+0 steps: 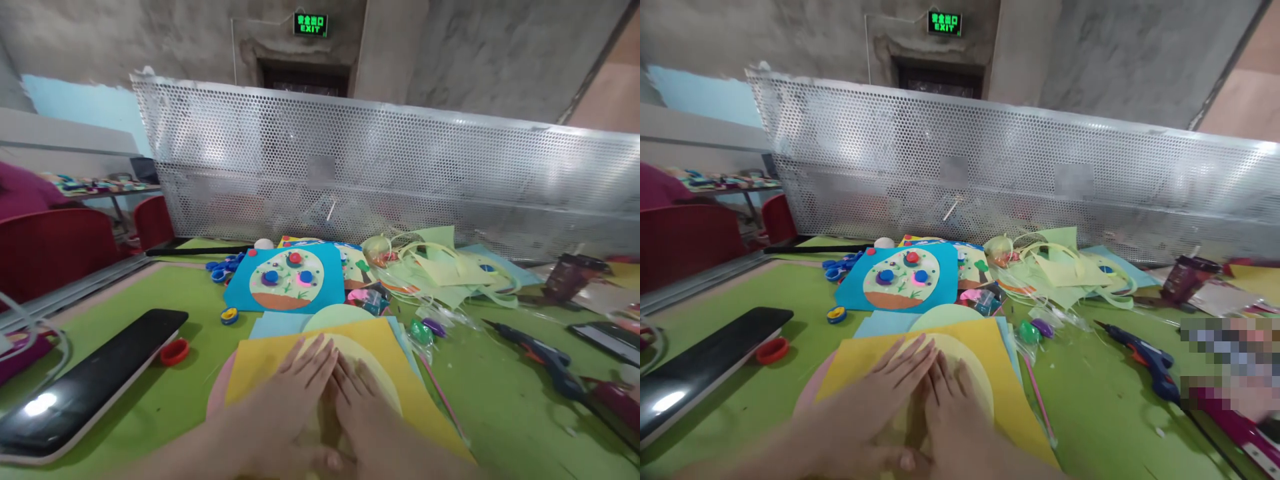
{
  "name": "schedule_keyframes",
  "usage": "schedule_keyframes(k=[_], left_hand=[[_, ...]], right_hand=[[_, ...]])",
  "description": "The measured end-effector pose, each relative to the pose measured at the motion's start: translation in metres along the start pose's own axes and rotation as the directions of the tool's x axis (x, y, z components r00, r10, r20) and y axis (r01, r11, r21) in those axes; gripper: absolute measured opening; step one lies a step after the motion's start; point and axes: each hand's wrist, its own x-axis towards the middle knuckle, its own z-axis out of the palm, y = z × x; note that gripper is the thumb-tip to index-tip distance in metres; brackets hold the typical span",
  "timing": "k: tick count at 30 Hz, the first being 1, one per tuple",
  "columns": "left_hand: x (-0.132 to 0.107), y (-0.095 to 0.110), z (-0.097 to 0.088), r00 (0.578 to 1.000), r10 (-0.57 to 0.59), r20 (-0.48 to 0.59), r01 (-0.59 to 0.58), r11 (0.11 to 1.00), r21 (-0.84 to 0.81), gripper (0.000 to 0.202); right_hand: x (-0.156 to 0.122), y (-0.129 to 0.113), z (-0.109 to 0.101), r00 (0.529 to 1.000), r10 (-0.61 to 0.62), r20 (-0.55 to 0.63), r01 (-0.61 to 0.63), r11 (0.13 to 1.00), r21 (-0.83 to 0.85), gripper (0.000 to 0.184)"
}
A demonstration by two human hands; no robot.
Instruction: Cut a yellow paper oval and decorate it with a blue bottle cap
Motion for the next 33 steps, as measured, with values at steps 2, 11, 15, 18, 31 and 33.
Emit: schedule_keyframes(k=[2,11,15,18,31,33], left_hand=[[0.001,0.002,0.005,1.000,-0.016,0.009,0.016,1.000,-0.024,0.096],[-0.008,-0.002,0.005,0.996,-0.063,-0.060,0.065,0.997,0.043,0.094],[-0.011,0.012,-0.001,0.981,-0.187,0.046,0.183,0.980,0.079,0.100],[-0.007,0.021,-0.001,0.956,-0.274,0.102,0.269,0.961,0.066,0.093],[-0.009,0.023,-0.009,0.972,-0.202,0.119,0.193,0.978,0.084,0.091],[-0.009,0.020,-0.004,0.989,-0.146,0.027,0.144,0.986,0.080,0.087]], right_hand=[[0.001,0.001,0.001,1.000,-0.008,0.001,0.008,1.000,-0.019,0.086],[-0.006,-0.008,-0.019,1.000,0.023,-0.020,-0.024,0.997,-0.079,0.082],[-0.008,-0.008,-0.018,0.999,0.015,-0.029,-0.020,0.989,-0.147,0.086],[-0.007,-0.006,-0.005,1.000,0.023,0.007,-0.022,0.977,-0.210,0.087],[-0.008,-0.003,-0.002,0.999,-0.011,-0.048,0.002,0.986,-0.168,0.086],[-0.010,-0.004,-0.007,0.998,0.006,-0.070,-0.014,0.993,-0.119,0.084]])
